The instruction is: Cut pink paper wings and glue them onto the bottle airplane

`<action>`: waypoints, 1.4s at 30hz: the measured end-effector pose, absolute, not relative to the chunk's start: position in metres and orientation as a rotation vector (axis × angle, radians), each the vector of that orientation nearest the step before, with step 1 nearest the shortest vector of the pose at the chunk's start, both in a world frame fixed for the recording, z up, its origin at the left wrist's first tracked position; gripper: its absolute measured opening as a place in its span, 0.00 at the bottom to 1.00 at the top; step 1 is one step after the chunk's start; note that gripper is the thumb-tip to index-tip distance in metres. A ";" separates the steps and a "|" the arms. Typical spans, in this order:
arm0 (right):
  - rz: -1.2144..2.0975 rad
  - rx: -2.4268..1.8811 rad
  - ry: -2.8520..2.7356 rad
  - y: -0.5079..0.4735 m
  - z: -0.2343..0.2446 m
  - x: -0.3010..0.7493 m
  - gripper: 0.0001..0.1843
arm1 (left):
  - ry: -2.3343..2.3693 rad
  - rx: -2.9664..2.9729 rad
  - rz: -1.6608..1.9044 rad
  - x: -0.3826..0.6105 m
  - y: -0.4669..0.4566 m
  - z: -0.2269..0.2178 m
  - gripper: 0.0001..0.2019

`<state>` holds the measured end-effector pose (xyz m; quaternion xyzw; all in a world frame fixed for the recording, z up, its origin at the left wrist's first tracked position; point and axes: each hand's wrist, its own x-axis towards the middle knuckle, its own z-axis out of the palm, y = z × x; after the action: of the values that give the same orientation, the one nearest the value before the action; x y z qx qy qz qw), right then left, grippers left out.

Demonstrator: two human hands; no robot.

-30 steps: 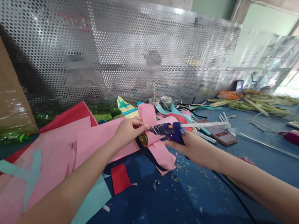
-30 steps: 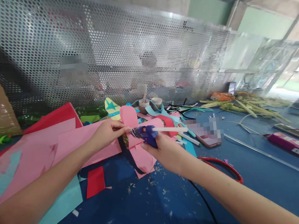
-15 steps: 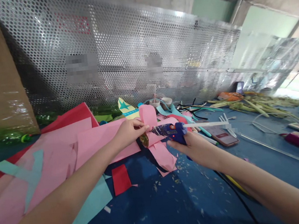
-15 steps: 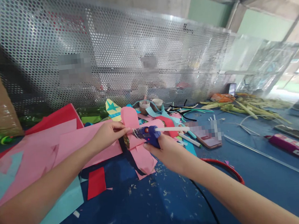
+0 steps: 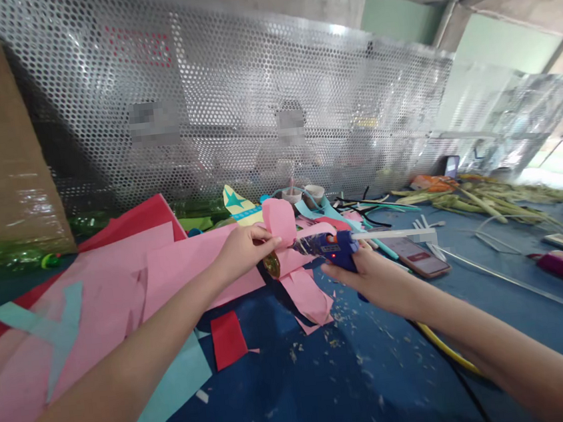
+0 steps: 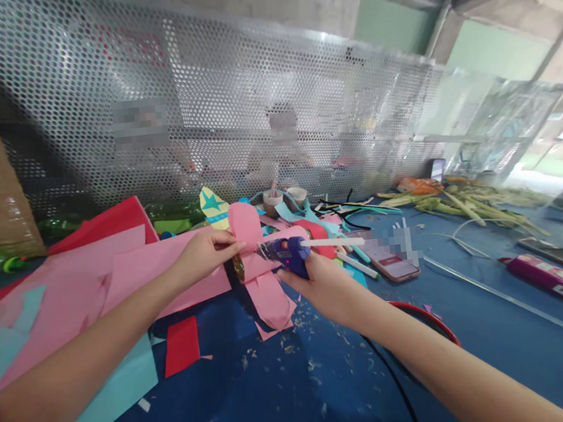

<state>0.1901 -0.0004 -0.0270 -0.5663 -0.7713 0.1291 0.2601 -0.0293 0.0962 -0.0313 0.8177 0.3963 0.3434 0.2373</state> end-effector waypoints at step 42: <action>0.570 -1.625 -1.902 0.007 -0.021 0.199 0.13 | 1.101 2.278 0.992 -0.030 0.097 -0.033 0.12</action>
<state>0.1994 0.0071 -0.0214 -0.6074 -0.7107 0.2130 0.2839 -0.0299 0.0967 -0.0327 0.8194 0.3960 0.3569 0.2106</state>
